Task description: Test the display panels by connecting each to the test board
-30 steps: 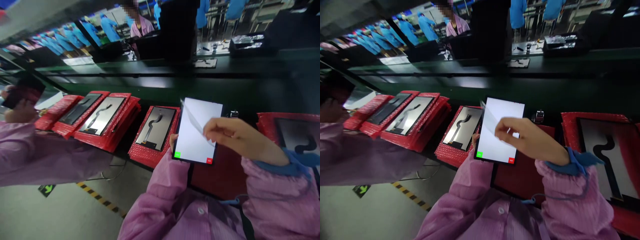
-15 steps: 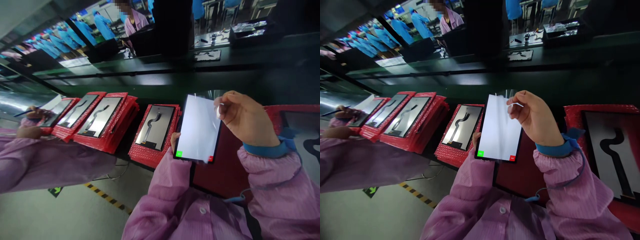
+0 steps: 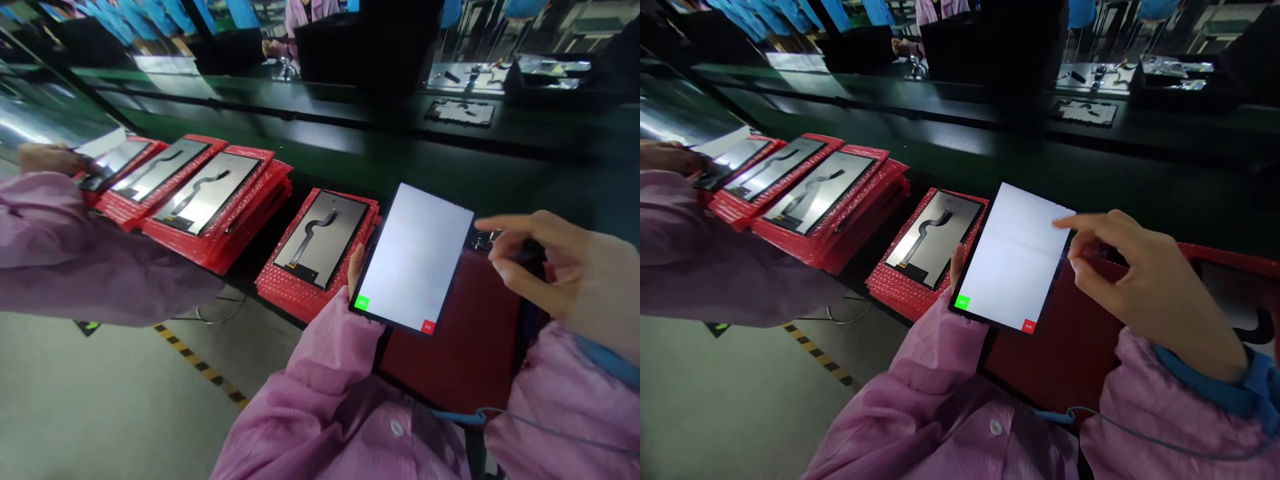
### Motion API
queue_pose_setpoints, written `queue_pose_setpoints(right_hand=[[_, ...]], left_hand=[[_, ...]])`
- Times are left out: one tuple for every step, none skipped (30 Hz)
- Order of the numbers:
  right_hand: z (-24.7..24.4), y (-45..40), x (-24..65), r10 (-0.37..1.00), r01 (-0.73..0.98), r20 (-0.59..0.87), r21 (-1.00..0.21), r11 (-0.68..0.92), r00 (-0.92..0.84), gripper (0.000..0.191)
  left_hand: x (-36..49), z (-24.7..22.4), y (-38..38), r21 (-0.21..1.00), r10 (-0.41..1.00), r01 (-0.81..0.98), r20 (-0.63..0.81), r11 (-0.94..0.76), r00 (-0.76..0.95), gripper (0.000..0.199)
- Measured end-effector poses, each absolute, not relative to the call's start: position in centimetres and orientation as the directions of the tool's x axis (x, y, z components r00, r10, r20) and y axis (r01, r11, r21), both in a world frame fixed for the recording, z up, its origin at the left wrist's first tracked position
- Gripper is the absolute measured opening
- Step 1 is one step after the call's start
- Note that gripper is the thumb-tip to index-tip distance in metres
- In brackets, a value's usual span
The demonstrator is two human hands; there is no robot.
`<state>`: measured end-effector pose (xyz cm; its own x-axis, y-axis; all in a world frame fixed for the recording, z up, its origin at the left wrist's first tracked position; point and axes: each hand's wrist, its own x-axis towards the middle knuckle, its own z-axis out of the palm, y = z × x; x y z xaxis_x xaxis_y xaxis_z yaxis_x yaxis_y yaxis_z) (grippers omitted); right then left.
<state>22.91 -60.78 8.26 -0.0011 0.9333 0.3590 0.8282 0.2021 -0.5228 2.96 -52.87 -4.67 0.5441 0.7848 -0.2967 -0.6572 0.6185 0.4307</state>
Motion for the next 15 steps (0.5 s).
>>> queue_pose_setpoints(right_hand=[[8.4, -61.2, 23.4, 0.930, 0.845, 0.360, -0.475, 0.245, -0.067, 0.023], [8.4, -61.5, 23.8, 0.920, 0.855, 0.374, -0.431, 0.287, -0.120, 0.017], [8.3, -61.8, 24.3, 0.902, 0.862, 0.402, -0.389, 0.323, -0.156, 0.012], [8.2, -62.1, 24.8, 0.880, 0.871, 0.444, -0.351, 0.344, -0.169, 0.009], [8.0, -62.2, 25.3, 0.861, 0.883, 0.480, -0.314, 0.348, -0.168, 0.008], [7.8, -62.3, 25.8, 0.848, 0.903, 0.507, -0.277, 0.328, -0.153, 0.009], [7.6, -62.3, 26.3, 0.845, 0.927, 0.521, -0.243, 0.287, -0.125, 0.012], [7.4, -62.3, 26.8, 0.847, 0.947, 0.522, -0.216, 0.239, -0.095, 0.015], [7.3, -62.3, 27.3, 0.857, 0.961, 0.511, -0.197, 0.195, -0.069, 0.017], [7.1, -62.2, 27.8, 0.869, 0.970, 0.492, -0.186, 0.154, -0.044, 0.018], [7.0, -62.1, 28.1, 0.877, 0.975, 0.480, -0.181, 0.125, -0.023, 0.018], [6.9, -62.1, 28.4, 0.878, 0.979, 0.479, -0.180, 0.100, -0.002, 0.019], [6.9, -62.0, 28.5, 0.877, 0.980, 0.481, -0.181, 0.079, 0.019, 0.020], [6.9, -61.9, 28.4, 0.873, 0.980, 0.485, -0.189, 0.060, 0.040, 0.020], [7.0, -61.8, 28.2, 0.869, 0.978, 0.490, -0.205, 0.044, 0.064, 0.021]], left_hand=[[2.9, -4.3, -52.9, 0.415, 0.765, -0.645, -0.297, 0.642, 0.571, 0.063], [2.8, -3.9, -53.0, 0.394, 0.747, -0.636, -0.296, 0.663, 0.596, 0.063], [2.7, -3.5, -53.2, 0.375, 0.729, -0.627, -0.290, 0.683, 0.620, 0.064], [2.7, -3.1, -53.4, 0.369, 0.721, -0.621, -0.287, 0.691, 0.631, 0.066], [2.6, -2.7, -53.7, 0.366, 0.715, -0.618, -0.275, 0.696, 0.642, 0.069], [2.6, -2.3, -54.0, 0.360, 0.710, -0.616, -0.258, 0.700, 0.656, 0.072], [2.6, -2.0, -54.3, 0.350, 0.704, -0.617, -0.240, 0.705, 0.668, 0.074], [2.7, -1.7, -54.6, 0.338, 0.698, -0.618, -0.225, 0.710, 0.680, 0.075], [2.7, -1.4, -54.9, 0.327, 0.692, -0.616, -0.217, 0.716, 0.689, 0.076], [2.7, -1.3, -55.1, 0.323, 0.692, -0.618, -0.221, 0.716, 0.687, 0.076], [2.7, -1.2, -55.2, 0.326, 0.696, -0.620, -0.232, 0.713, 0.679, 0.076], [2.7, -1.2, -55.3, 0.337, 0.705, -0.623, -0.246, 0.706, 0.665, 0.075], [2.7, -1.4, -55.3, 0.349, 0.715, -0.628, -0.258, 0.696, 0.649, 0.076], [2.7, -1.6, -55.2, 0.358, 0.727, -0.635, -0.268, 0.685, 0.633, 0.076], [2.6, -1.8, -55.1, 0.359, 0.738, -0.646, -0.276, 0.673, 0.615, 0.075]])
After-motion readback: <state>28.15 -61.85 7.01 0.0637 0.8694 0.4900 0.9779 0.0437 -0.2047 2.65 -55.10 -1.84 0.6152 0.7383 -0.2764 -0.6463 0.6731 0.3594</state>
